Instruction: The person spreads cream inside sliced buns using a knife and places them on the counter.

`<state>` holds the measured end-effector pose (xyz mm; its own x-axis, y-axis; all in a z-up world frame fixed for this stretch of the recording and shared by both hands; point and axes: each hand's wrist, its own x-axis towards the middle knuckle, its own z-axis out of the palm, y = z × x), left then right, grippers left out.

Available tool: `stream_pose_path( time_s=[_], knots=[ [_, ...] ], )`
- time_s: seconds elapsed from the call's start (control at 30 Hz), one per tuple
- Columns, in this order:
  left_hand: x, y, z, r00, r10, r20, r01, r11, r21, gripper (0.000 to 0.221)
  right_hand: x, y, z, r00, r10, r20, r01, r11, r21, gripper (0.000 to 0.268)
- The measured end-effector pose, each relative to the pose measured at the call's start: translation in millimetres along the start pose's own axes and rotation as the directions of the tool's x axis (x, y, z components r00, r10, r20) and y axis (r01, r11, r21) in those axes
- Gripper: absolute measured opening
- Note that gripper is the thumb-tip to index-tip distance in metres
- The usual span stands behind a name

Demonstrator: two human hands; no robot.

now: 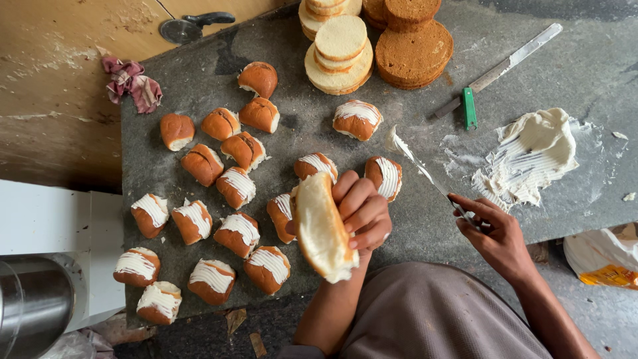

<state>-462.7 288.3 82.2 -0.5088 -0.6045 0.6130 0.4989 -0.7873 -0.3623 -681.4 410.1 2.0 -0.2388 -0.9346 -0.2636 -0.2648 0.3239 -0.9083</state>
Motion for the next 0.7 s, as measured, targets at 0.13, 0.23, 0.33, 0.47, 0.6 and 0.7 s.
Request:
stream_pose_path(
  time_s=[0.13,0.23,0.33,0.47,0.6,0.7],
  knots=[
    [-2.9,0.2,7.5,0.998,-0.027,0.065,0.031,0.998,-0.052,0.032,-0.8,-2.5,1.0,0.999,0.032,0.003,-0.032,0.999,-0.008,0.047],
    [-2.8,-1.1,15.2,0.993,-0.081,0.080,0.088,0.992,-0.086,0.033,-0.9,-4.2,2.7,1.000,0.000,0.016,0.000,1.000,-0.005,0.048],
    [-0.6,-0.8,16.5,0.990,-0.110,0.091,0.120,0.987,-0.111,0.034,-2.8,-6.3,3.5,1.000,-0.017,0.019,0.017,1.000,-0.001,0.048],
    [-0.8,-3.8,16.3,0.991,-0.083,0.110,0.093,0.991,-0.096,0.030,-3.2,-8.9,3.6,1.000,-0.021,0.021,0.022,0.999,-0.024,0.049],
    [0.1,-6.1,17.3,0.996,-0.037,0.085,0.045,0.994,-0.101,0.027,-2.7,-10.0,4.1,1.000,-0.016,0.027,0.017,0.999,-0.028,0.048],
    [2.3,-7.0,15.6,0.997,0.001,0.074,0.005,0.997,-0.076,0.023,-3.0,-10.7,4.6,0.999,-0.044,0.024,0.045,0.997,-0.056,0.047]
  ],
)
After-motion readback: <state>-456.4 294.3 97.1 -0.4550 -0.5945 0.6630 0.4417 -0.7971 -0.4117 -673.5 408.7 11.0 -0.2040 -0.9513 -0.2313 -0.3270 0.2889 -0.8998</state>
